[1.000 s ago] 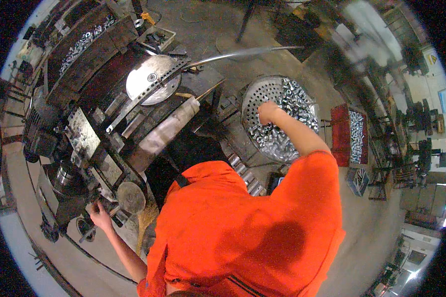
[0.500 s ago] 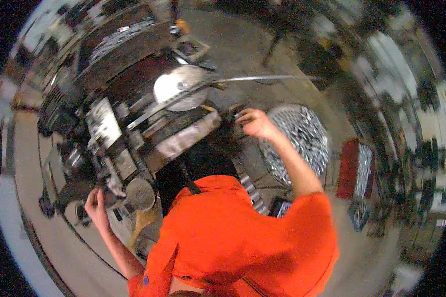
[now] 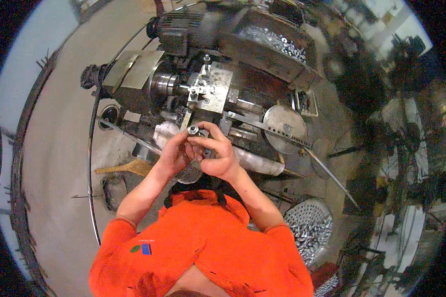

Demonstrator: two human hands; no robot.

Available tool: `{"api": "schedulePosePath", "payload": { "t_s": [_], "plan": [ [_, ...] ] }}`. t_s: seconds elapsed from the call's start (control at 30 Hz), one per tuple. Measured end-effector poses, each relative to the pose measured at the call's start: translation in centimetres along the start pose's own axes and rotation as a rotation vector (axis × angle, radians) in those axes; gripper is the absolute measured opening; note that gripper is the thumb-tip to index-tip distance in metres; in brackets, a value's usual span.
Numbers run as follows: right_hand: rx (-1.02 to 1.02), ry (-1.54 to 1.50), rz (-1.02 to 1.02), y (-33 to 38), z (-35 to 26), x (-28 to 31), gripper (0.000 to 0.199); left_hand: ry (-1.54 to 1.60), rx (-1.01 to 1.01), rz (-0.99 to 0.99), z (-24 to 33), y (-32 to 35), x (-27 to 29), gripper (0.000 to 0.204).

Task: The person operates a metalworking machine, repeatedly inserting small metal parts into the machine, actuating a lever to process them, and then removing the finished parts. The processed parts are placed into a perforated metal tray on the floor.

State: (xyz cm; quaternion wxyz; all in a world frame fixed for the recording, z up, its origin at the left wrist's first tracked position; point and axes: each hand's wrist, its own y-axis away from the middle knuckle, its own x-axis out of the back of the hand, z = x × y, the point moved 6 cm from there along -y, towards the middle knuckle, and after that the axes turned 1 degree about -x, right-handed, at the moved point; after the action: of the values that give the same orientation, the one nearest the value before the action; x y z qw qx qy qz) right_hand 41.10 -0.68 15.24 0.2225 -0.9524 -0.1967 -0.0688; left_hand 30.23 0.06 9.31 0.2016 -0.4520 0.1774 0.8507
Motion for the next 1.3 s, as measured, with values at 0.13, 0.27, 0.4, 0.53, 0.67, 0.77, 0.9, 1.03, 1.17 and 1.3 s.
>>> {"api": "schedulePosePath", "payload": {
  "t_s": [0.13, 0.27, 0.4, 0.53, 0.67, 0.77, 0.9, 1.03, 1.17, 1.3],
  "plan": [
    [0.146, 0.223, 0.012, -1.3, -1.0, -0.8, 0.048, -0.026, -0.111, 0.114, 1.3, -0.3, 1.2, 0.032],
    [0.269, 0.585, 0.019, -3.1, -4.1, -2.1, 0.042, -0.431, -0.362, 0.279, 5.4, 0.6, 0.7, 0.024],
    [0.223, 0.583, -0.108, -4.4, -3.4, -3.2, 0.028, -0.985, -0.457, 0.359, 8.4, 1.9, 0.3, 0.019],
    [0.191, 0.646, -0.325, -7.7, -2.2, -4.8, 0.018, -1.361, -0.504, 0.368, 10.8, 2.3, 2.1, 0.027],
    [0.155, 0.693, -0.386, -13.3, 1.5, -5.2, 0.015, -1.908, -0.304, 0.312, 15.6, 7.1, 1.9, 0.049],
    [0.097, 1.024, -0.340, -17.4, 6.0, -3.4, 0.017, -2.070, -0.256, 0.723, 20.4, 14.5, 4.7, 0.047],
    [-0.131, 0.875, -0.287, -19.4, 10.5, -2.5, 0.018, -2.277, 0.104, 1.139, 22.5, 25.7, 10.8, 0.047],
    [-0.179, 0.751, -0.315, -20.1, 12.4, -2.2, 0.020, -1.981, 0.247, 1.246, 18.1, 32.5, 15.6, 0.043],
    [-0.229, 0.723, -0.333, -21.0, 11.1, -3.6, 0.021, -1.659, 0.032, 1.367, 15.5, 32.1, 17.1, 0.039],
    [0.285, 0.820, -0.404, -21.9, 9.7, -3.9, 0.018, -1.822, 0.117, 1.455, 16.9, 30.4, 18.4, 0.039]
  ]
}}
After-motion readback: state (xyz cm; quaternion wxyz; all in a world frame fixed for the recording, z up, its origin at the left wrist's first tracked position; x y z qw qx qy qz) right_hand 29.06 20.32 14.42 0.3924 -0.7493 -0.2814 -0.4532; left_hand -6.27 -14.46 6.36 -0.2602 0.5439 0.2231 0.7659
